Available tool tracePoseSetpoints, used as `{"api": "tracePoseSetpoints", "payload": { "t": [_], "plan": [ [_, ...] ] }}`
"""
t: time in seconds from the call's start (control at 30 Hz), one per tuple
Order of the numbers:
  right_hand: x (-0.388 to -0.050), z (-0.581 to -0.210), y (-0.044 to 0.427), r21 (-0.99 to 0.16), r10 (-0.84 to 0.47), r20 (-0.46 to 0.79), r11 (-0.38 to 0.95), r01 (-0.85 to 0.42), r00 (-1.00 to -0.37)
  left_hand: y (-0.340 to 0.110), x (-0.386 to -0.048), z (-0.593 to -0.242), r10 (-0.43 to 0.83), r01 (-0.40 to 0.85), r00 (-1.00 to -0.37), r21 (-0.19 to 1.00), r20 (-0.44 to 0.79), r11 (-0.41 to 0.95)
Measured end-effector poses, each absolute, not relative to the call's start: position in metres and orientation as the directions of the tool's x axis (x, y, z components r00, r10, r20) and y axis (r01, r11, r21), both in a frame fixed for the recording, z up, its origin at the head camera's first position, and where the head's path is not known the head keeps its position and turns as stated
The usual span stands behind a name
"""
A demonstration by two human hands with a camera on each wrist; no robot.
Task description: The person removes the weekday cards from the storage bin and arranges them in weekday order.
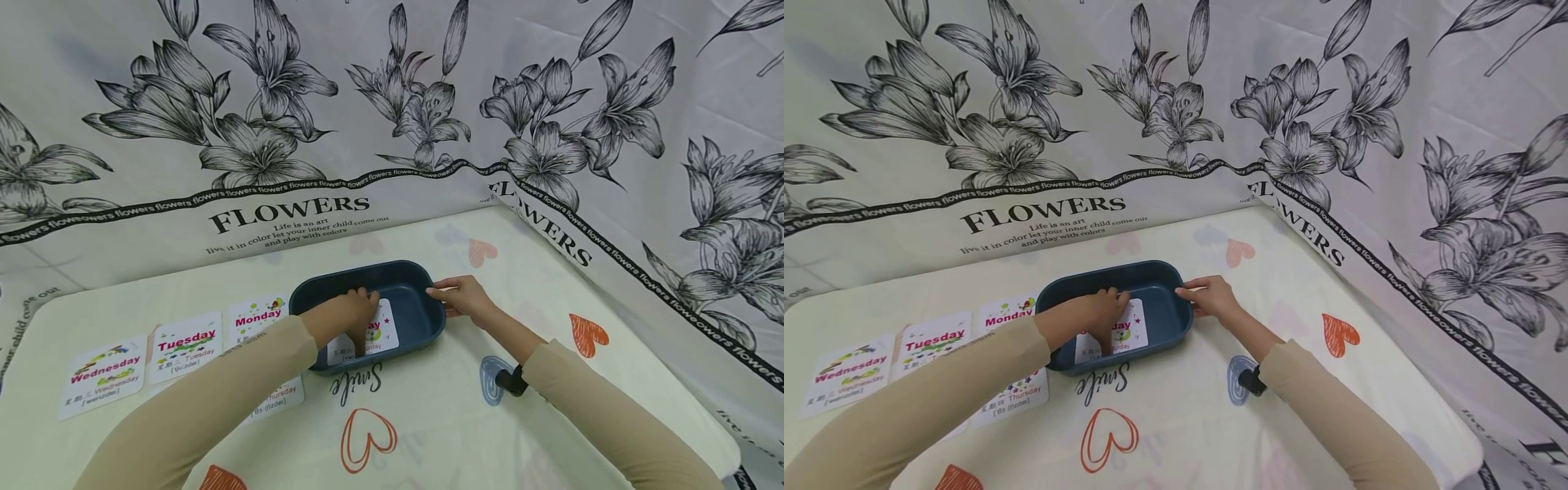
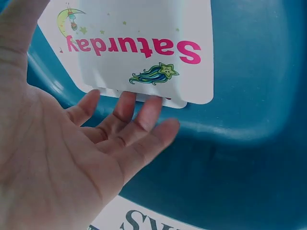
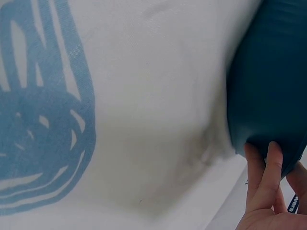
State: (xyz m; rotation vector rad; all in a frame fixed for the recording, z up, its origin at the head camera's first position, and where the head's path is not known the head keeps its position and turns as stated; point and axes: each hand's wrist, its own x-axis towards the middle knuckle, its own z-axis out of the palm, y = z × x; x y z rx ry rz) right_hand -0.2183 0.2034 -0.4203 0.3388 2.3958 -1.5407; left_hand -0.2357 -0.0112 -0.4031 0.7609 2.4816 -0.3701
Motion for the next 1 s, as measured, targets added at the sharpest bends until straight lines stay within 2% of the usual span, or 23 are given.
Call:
{"api": "tracePoseSetpoints", "payload": {
  "t": [0.4, 0.87, 1.0],
  "plan": [
    [-0.2177, -0.4210, 0.2043, -0.842, 0.066, -0.350, 0.414, 0.345, -0.934, -0.0174, -0.2360, -0.3966, 0.440, 0.556, -0.689, -0.031, -0.576, 0.831],
    [-0.2166, -0.4198, 0.2027, -0.847, 0.061, -0.345, 0.410, 0.339, -0.937, -0.0183, -0.2343, -0.3994, 0.462, 0.601, -0.672, -0.062, -0.578, 0.797],
    [-0.2171, -0.4198, 0.2018, -0.846, 0.058, -0.345, 0.412, 0.337, -0.937, -0.0183, -0.2339, -0.4008, 0.483, 0.608, -0.665, -0.038, -0.570, 0.793]
  ]
}}
